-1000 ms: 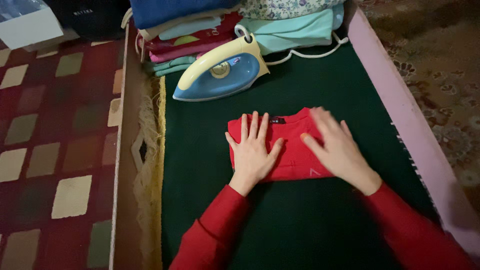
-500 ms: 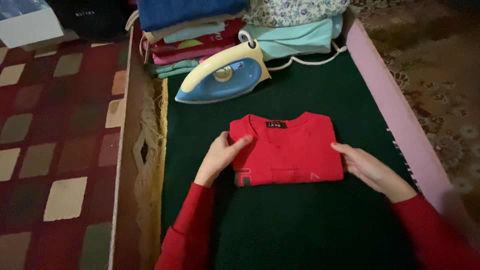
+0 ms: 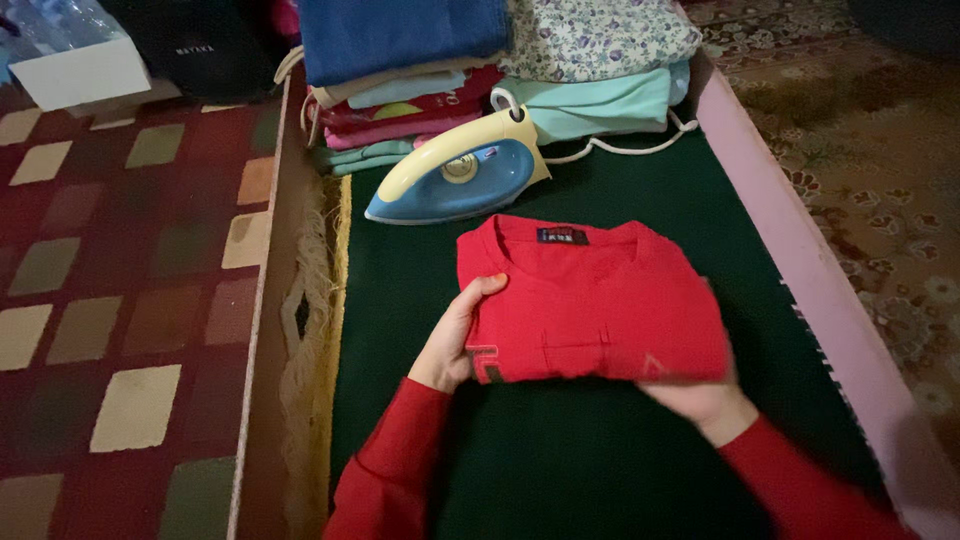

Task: The person irons a red shirt on a flat surface using an iron, then folds the shirt into a rectangle by hand and places it on a stack of laundry.

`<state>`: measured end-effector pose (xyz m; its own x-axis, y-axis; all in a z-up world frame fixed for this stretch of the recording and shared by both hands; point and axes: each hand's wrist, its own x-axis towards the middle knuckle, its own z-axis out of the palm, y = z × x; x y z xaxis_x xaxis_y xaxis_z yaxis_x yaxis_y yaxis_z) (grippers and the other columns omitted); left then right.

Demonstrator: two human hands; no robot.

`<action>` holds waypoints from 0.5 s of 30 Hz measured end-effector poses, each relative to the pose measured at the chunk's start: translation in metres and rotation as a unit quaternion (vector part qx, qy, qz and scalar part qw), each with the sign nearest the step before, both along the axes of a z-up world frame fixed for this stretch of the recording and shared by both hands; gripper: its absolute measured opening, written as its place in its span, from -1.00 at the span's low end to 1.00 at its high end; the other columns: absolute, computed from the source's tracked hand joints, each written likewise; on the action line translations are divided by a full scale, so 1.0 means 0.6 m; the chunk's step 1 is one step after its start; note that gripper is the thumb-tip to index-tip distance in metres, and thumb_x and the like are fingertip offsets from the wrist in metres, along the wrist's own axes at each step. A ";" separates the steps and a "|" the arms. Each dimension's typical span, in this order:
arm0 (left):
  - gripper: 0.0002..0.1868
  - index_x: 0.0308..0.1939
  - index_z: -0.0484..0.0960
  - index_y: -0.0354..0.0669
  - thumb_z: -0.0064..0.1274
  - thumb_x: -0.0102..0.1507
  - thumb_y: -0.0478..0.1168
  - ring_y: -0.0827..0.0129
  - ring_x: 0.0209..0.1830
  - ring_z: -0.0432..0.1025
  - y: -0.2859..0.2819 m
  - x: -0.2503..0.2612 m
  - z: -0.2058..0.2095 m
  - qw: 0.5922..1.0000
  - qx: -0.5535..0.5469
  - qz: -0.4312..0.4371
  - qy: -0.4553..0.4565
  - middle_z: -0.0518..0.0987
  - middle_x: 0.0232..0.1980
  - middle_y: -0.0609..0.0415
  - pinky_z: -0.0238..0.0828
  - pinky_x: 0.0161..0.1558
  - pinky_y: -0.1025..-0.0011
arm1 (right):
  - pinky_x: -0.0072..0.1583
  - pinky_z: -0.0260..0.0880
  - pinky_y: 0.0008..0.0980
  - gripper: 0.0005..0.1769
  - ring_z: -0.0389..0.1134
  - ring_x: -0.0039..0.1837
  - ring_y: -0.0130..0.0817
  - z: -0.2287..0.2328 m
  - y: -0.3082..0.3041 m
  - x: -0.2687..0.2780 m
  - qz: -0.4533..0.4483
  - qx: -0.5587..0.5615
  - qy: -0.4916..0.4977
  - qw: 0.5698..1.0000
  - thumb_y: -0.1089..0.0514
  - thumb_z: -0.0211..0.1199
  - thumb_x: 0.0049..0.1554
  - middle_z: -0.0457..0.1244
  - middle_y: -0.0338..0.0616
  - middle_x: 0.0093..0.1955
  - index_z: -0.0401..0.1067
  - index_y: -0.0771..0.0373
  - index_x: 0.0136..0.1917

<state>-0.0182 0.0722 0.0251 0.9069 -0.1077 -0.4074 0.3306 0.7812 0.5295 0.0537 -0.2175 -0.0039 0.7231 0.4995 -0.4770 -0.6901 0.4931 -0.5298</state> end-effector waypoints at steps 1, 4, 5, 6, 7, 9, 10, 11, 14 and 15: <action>-0.41 0.25 0.47 -0.19 0.16 0.18 -0.07 0.16 0.04 0.60 -0.003 0.001 -0.002 0.999 -0.026 -0.009 0.024 0.63 0.12 -0.14 0.58 0.07 0.16 | 0.42 0.10 0.16 -0.12 0.10 0.57 -0.08 -0.010 0.006 -0.006 -0.001 -0.001 0.000 1.000 -0.47 -0.15 0.12 0.07 -0.10 0.62 0.06 -0.14 0.61; -0.45 0.27 0.49 -0.22 0.17 0.24 -0.08 0.18 0.05 0.56 -0.007 0.007 -0.021 0.998 0.036 -0.050 0.011 0.60 0.17 -0.15 0.55 0.10 0.18 | 0.52 0.01 0.10 -0.19 -0.01 0.65 -0.16 -0.025 0.029 -0.024 0.051 0.003 -0.024 0.998 -0.37 -0.16 0.19 -0.04 -0.25 0.70 -0.01 -0.15 0.64; -0.45 0.27 0.49 -0.22 0.17 0.24 -0.08 0.18 0.05 0.56 -0.002 0.009 -0.027 0.998 0.036 -0.047 0.010 0.60 0.17 -0.15 0.55 0.10 0.18 | 0.50 0.03 0.15 -0.20 0.03 0.63 -0.10 -0.019 0.032 -0.027 0.021 -0.032 0.009 0.999 -0.39 -0.21 0.19 0.00 -0.18 0.67 0.02 -0.16 0.63; -0.43 0.27 0.49 -0.24 0.18 0.24 -0.06 0.18 0.07 0.56 0.003 0.009 -0.032 0.999 0.006 -0.047 0.006 0.60 0.17 -0.15 0.56 0.12 0.18 | 0.48 0.05 0.20 -0.20 0.07 0.61 -0.03 -0.010 0.035 -0.027 -0.009 -0.068 0.041 0.997 -0.40 -0.27 0.19 0.04 -0.10 0.65 0.05 -0.16 0.62; -0.41 0.28 0.49 -0.26 0.20 0.24 -0.04 0.18 0.08 0.57 0.007 0.008 -0.037 0.999 -0.025 -0.047 0.001 0.61 0.18 -0.15 0.57 0.14 0.17 | 0.48 0.05 0.20 -0.20 0.07 0.61 -0.03 -0.001 0.036 -0.027 -0.006 -0.068 0.041 0.997 -0.40 -0.27 0.19 0.04 -0.10 0.65 0.05 -0.16 0.62; -0.39 0.32 0.47 -0.21 0.16 0.27 0.02 0.17 0.17 0.52 0.010 0.005 -0.041 0.999 -0.028 -0.042 -0.022 0.56 0.25 -0.14 0.54 0.19 0.14 | 0.47 0.05 0.22 -0.20 0.06 0.61 -0.01 0.013 0.039 -0.021 0.005 -0.069 -0.005 0.998 -0.41 -0.29 0.20 0.03 -0.08 0.65 0.04 -0.13 0.61; -0.36 0.37 0.44 -0.16 0.12 0.30 0.08 0.15 0.26 0.47 0.010 0.006 -0.040 0.998 -0.030 -0.039 -0.044 0.52 0.32 -0.13 0.51 0.24 0.10 | 0.47 0.05 0.22 -0.20 0.06 0.61 -0.01 0.017 0.039 -0.015 0.005 -0.070 -0.006 0.998 -0.41 -0.29 0.20 0.03 -0.08 0.65 0.04 -0.13 0.61; -0.36 0.37 0.44 -0.16 0.12 0.30 0.08 0.15 0.26 0.47 0.010 0.007 -0.039 0.998 -0.031 -0.041 -0.046 0.52 0.32 -0.13 0.51 0.24 0.10 | 0.47 0.04 0.20 -0.21 0.06 0.61 -0.03 0.022 0.035 -0.005 0.004 -0.049 -0.020 0.999 -0.40 -0.27 0.21 0.03 -0.09 0.65 0.05 -0.11 0.61; -0.09 0.37 0.43 -0.14 -0.11 0.19 0.45 -0.04 0.30 0.41 0.012 0.012 -0.041 0.981 -0.172 -0.051 -0.078 0.46 0.36 -0.20 0.48 0.16 -0.08 | 0.49 0.03 0.17 -0.22 0.04 0.62 -0.04 0.033 0.024 0.027 -0.001 -0.001 -0.057 0.998 -0.38 -0.23 0.24 0.03 -0.11 0.65 0.05 -0.07 0.62; -0.05 0.38 0.41 -0.10 -0.23 0.18 0.52 -0.04 0.32 0.38 0.014 0.017 -0.045 0.988 -0.137 -0.042 -0.051 0.43 0.39 -0.18 0.44 0.13 -0.10 | 0.50 0.02 0.18 -0.22 0.04 0.62 -0.04 0.038 0.026 0.042 -0.002 0.003 -0.069 0.998 -0.38 -0.22 0.25 0.03 -0.11 0.66 0.04 -0.07 0.62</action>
<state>-0.0082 0.0806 -0.0018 0.9246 -0.2780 -0.2603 0.3568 0.8715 0.3364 0.0788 -0.2022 0.0189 0.7834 0.4993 -0.3702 -0.6091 0.4980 -0.6173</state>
